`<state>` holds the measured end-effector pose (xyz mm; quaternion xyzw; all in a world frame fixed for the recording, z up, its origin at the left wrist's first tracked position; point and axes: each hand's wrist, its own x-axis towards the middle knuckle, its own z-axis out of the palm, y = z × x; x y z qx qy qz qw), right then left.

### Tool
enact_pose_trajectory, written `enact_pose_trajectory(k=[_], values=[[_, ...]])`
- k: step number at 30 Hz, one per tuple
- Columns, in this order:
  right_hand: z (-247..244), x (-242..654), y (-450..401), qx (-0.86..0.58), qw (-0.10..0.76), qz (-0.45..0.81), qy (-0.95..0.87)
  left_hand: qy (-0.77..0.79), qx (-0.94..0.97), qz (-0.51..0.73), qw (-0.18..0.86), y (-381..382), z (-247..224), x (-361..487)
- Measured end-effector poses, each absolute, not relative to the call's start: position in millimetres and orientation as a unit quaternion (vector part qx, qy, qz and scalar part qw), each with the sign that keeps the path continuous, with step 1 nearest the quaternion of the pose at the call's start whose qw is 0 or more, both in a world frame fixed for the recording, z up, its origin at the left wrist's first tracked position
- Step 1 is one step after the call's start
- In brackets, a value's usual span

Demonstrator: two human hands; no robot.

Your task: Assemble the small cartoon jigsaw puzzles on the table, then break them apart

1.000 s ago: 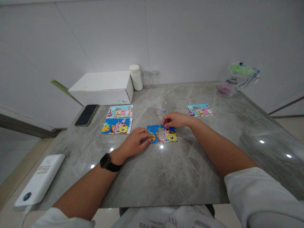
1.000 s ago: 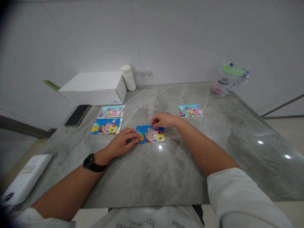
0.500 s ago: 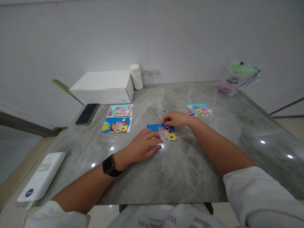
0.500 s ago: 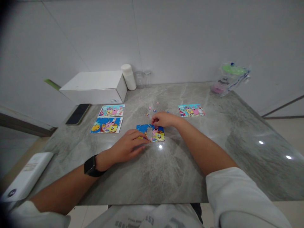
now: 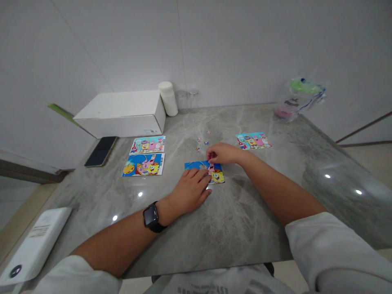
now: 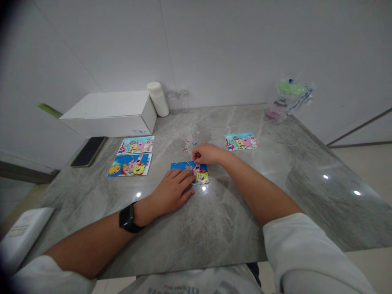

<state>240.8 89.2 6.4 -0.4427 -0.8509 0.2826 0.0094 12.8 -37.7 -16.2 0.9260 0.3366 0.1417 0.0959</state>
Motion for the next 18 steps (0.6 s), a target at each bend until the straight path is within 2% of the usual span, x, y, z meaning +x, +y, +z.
enact_pose_trajectory(k=[18], values=[[7.7, 231.0, 83.4, -0.459, -0.030, 0.274, -0.845, 0.339, 0.924, 0.147, 0.094, -31.5, -23.4, 13.3]])
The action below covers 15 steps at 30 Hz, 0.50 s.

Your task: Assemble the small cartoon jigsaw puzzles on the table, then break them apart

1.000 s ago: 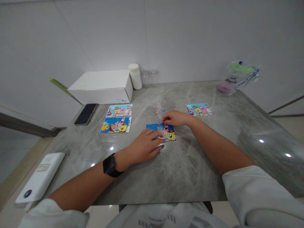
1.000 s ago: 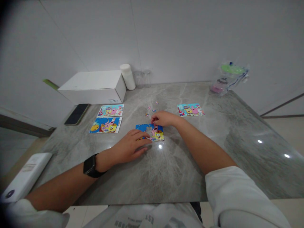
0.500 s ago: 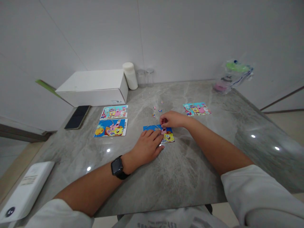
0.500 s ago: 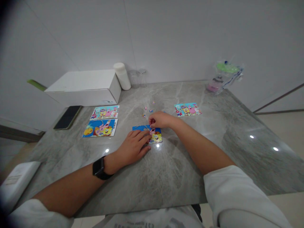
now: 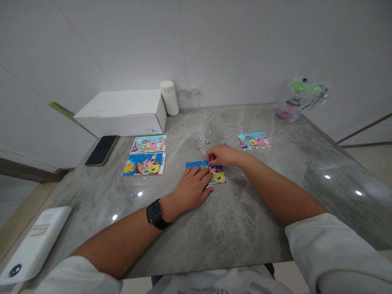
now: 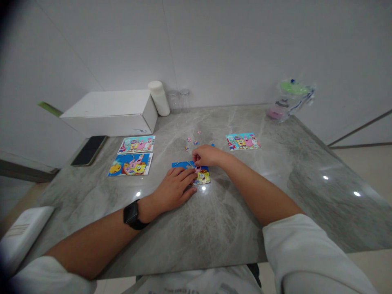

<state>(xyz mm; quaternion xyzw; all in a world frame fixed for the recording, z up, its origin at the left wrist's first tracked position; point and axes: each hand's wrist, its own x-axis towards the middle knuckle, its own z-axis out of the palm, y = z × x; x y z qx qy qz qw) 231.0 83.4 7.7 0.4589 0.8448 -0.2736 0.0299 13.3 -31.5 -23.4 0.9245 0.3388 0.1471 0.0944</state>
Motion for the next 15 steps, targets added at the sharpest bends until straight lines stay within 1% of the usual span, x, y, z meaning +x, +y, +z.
enact_pose_trajectory(k=[10, 15], values=[[16.0, 228.0, 79.1, 0.465, 0.033, -0.270, 0.842, 0.338, 0.918, 0.170, 0.120, -25.0, -24.5, 14.9], [20.2, 229.6, 76.5, 0.454, 0.053, -0.277, 0.845, 0.344, 0.916, 0.168, 0.121, -23.2, -24.2, 15.7]])
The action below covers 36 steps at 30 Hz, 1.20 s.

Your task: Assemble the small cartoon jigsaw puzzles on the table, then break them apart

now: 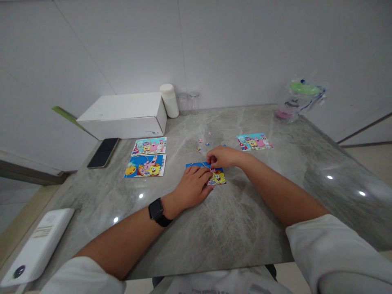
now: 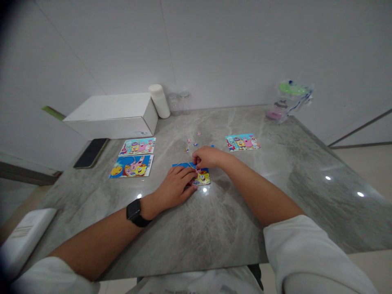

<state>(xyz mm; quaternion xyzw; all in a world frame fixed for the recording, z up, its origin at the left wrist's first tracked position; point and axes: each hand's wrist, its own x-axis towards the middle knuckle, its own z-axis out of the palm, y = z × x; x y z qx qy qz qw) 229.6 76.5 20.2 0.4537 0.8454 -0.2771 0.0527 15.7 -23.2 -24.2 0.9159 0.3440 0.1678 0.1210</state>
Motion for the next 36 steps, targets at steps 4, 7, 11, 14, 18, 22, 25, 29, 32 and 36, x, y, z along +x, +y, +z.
enact_pose_trajectory(k=[4, 7, 11, 14, 18, 22, 25, 29, 32, 36], values=[[23.5, 229.8, 74.4, 0.446, 0.076, -0.240, 0.859, 0.349, 0.917, 0.155, 0.116, -23.4, -21.2, 15.5], [24.7, 232.1, 75.3, 0.439, 0.080, -0.238, 0.863, 0.352, 0.916, 0.153, 0.116, -23.8, -19.8, 15.0], [24.5, 235.0, 76.2, 0.438, 0.082, -0.238, 0.863, 0.349, 0.917, 0.154, 0.118, -23.0, -19.5, 14.6], [24.3, 235.6, 75.4, 0.434, 0.102, -0.235, 0.864, 0.347, 0.918, 0.153, 0.118, -22.2, -18.8, 14.6], [25.3, 237.7, 75.4, 0.431, 0.092, -0.227, 0.868, 0.347, 0.917, 0.154, 0.123, -21.9, -18.3, 14.5], [26.0, 236.4, 72.6, 0.431, 0.116, -0.225, 0.866, 0.345, 0.917, 0.154, 0.125, -21.5, -19.5, 14.6], [27.3, 234.2, 69.3, 0.428, 0.141, -0.223, 0.864, 0.346, 0.916, 0.158, 0.127, -21.0, -20.4, 14.2], [32.9, 239.3, 71.3, 0.430, 0.111, -0.230, 0.866, 0.343, 0.917, 0.161, 0.124, -20.7, -20.4, 13.7], [38.5, 246.3, 76.3, 0.441, 0.081, -0.219, 0.867, 0.346, 0.917, 0.161, 0.120, -20.6, -20.2, 14.0], [43.9, 252.3, 81.3, 0.477, 0.057, -0.205, 0.853, 0.348, 0.916, 0.160, 0.119, -20.0, -19.6, 14.7]])
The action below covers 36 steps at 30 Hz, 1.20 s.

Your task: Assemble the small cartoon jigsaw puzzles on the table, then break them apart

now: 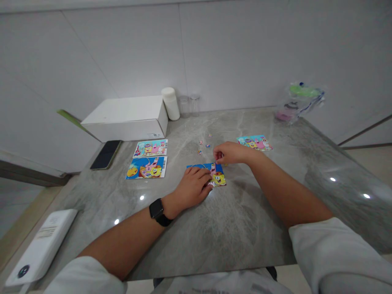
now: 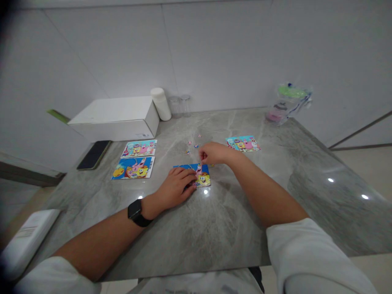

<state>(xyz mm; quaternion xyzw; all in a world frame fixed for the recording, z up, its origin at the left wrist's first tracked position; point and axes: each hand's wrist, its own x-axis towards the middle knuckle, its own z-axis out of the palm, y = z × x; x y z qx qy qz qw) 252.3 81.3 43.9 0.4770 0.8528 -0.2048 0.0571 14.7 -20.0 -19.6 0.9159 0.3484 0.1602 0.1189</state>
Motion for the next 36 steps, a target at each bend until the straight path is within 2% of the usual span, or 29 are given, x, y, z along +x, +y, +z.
enact_pose_trajectory(k=[11, 16, 21, 25, 36], values=[[40.3, 268.6, 96.7, 0.537, -0.055, -0.140, 0.830, 0.351, 0.902, 0.215, 0.129, -18.8, -14.2, 9.9], [24.3, 275.8, 108.8, 0.588, -0.108, -0.086, 0.797, 0.409, 0.867, 0.266, 0.098, -0.6, 2.7, -7.2], [-8.2, 281.1, 117.7, 0.608, -0.239, 0.023, 0.757, 0.466, 0.817, 0.334, 0.062, 32.3, 24.9, -34.6], [-27.3, 284.6, 122.2, 0.594, -0.293, 0.038, 0.748, 0.501, 0.808, 0.306, 0.058, 67.3, 32.0, -44.4], [-42.0, 279.4, 116.7, 0.613, -0.263, 0.078, 0.741, 0.439, 0.890, 0.104, 0.060, 169.8, 4.2, 12.9]])
